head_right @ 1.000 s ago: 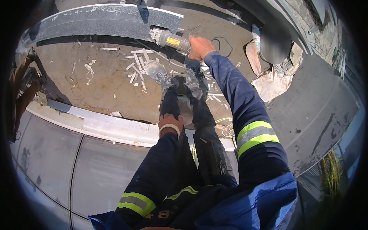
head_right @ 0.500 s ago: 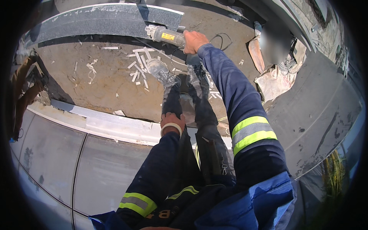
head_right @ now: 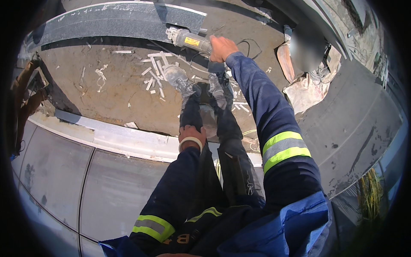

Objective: The person uses an angle grinder to cut a long stone slab on a construction site. After cutting, the person lifts the slab and places it on a nearby stack of materials.

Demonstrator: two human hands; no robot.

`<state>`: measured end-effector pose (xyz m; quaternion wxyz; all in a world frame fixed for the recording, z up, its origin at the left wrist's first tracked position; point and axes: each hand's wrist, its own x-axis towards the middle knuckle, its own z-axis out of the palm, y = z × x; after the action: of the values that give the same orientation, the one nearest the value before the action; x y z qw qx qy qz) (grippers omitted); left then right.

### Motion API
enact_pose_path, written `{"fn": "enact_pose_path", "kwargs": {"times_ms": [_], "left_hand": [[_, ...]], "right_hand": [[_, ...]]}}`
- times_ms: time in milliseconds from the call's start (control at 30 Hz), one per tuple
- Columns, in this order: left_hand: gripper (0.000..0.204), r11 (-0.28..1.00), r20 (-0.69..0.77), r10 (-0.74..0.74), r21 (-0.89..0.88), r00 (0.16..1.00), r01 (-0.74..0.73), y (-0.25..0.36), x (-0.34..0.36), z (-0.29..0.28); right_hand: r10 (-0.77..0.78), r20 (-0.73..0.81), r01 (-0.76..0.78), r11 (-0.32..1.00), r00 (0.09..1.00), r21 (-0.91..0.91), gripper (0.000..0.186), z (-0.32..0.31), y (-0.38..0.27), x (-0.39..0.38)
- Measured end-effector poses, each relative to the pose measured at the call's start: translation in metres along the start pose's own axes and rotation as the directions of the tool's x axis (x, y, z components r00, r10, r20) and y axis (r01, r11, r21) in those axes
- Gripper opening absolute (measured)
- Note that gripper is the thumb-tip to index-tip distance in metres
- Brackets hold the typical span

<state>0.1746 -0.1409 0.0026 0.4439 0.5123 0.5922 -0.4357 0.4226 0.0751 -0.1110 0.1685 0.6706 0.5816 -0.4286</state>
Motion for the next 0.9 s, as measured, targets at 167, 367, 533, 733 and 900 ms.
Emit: {"fn": "enact_pose_path", "kwargs": {"times_ms": [167, 367, 533, 733, 900], "left_hand": [[0.054, 1.0, 0.016, -0.002, -0.006, 1.0, 0.002, 0.0, -0.001, -0.004], [0.054, 1.0, 0.025, 0.001, -0.005, 1.0, -0.001, 0.001, -0.002, -0.011], [0.055, 1.0, 0.014, 0.002, 0.004, 1.0, -0.002, 0.0, -0.001, -0.008], [0.056, 0.999, 0.012, -0.005, 0.034, 1.0, 0.005, 0.0, 0.0, -0.001], [0.056, 1.0, 0.006, 0.0, 0.031, 1.0, -0.001, 0.0, -0.002, -0.001]], "right_hand": [[-0.007, -0.013, 0.007, 1.0, 1.0, 0.012, 0.051, 0.004, -0.002, 0.004], [0.023, 0.024, -0.022, 0.999, 0.999, -0.038, 0.049, -0.006, 0.013, -0.022], [0.013, 0.024, -0.012, 1.0, 1.0, -0.029, 0.049, -0.003, 0.014, -0.018], [-0.011, 0.005, 0.011, 1.0, 1.0, -0.002, 0.053, 0.005, 0.006, 0.002], [-0.01, 0.013, 0.01, 1.0, 1.0, -0.005, 0.055, 0.001, 0.002, 0.001]]}}
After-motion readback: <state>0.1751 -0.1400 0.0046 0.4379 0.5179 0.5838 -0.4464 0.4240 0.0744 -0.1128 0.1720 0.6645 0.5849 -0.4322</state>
